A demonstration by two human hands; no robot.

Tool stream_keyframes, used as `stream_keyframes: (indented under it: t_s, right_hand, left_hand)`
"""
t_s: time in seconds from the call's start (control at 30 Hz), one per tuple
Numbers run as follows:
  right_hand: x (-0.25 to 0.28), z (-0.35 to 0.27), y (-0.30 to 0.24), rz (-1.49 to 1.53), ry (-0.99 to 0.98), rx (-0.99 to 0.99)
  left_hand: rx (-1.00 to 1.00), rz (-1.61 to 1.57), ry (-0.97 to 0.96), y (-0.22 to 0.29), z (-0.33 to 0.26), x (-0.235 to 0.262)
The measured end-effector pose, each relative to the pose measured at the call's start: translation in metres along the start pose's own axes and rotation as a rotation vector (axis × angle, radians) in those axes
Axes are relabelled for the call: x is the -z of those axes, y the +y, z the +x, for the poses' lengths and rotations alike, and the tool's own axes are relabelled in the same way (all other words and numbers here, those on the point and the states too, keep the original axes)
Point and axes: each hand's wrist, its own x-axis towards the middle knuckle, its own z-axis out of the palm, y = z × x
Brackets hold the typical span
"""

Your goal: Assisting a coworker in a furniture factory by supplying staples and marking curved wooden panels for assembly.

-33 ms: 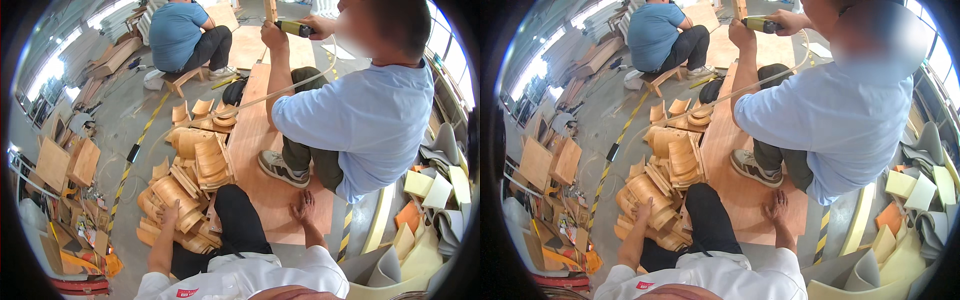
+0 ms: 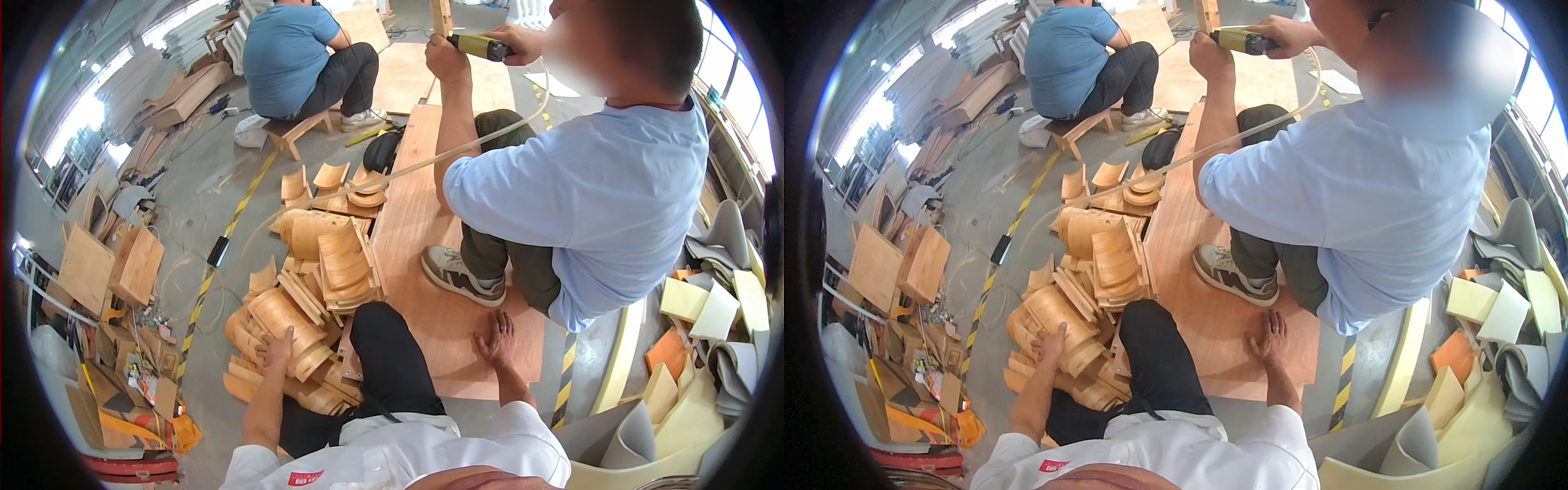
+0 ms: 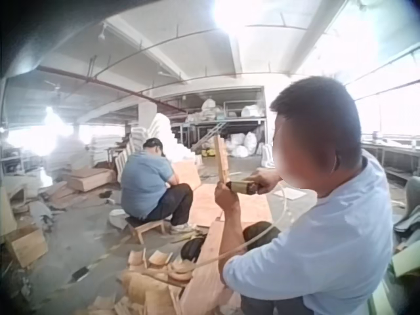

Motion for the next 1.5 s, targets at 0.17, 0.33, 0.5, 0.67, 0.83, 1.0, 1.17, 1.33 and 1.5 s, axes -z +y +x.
stream_keyframes:
  t_s: [0.17,0.33,0.5,0.67,0.83,1.0,1.17,1.33,1.5]
  right_hand:
    - [0.004,0.000,-0.005,0.006,-0.011,-0.008]
    - [0.005,0.002,-0.004,0.003,-0.029,-0.016]
    - [0.008,0.002,-0.007,0.003,-0.058,-0.035]
    - [0.009,-0.002,-0.006,0.006,-0.052,-0.030]
    - [0.005,-0.002,0.000,-0.009,-0.073,-0.025]
    - [0.001,-0.005,0.007,-0.008,-0.049,0.074]
    - [-0.003,0.005,0.004,-0.072,-0.033,0.081]
    - [-0.007,-0.006,0.000,-0.069,-0.013,0.086]
    - [-0.019,-0.007,0.019,-0.148,0.053,0.135]
  left_hand:
    - [0.019,0.001,0.014,0.001,0.004,-0.002]
    - [0.028,0.010,0.029,0.001,0.007,-0.004]
    - [0.013,0.009,0.033,0.004,0.002,0.000]
    - [0.015,0.006,0.042,-0.002,0.006,-0.004]
    - [0.018,0.008,0.039,-0.005,0.004,-0.005]
    - [-0.201,-0.109,-0.165,-0.017,0.015,0.003]
    - [-0.032,-0.035,-0.008,-0.001,0.001,0.002]
    - [-0.021,-0.027,-0.011,-0.013,0.005,-0.001]
    - [-0.053,0.005,0.042,0.010,-0.002,-0.011]
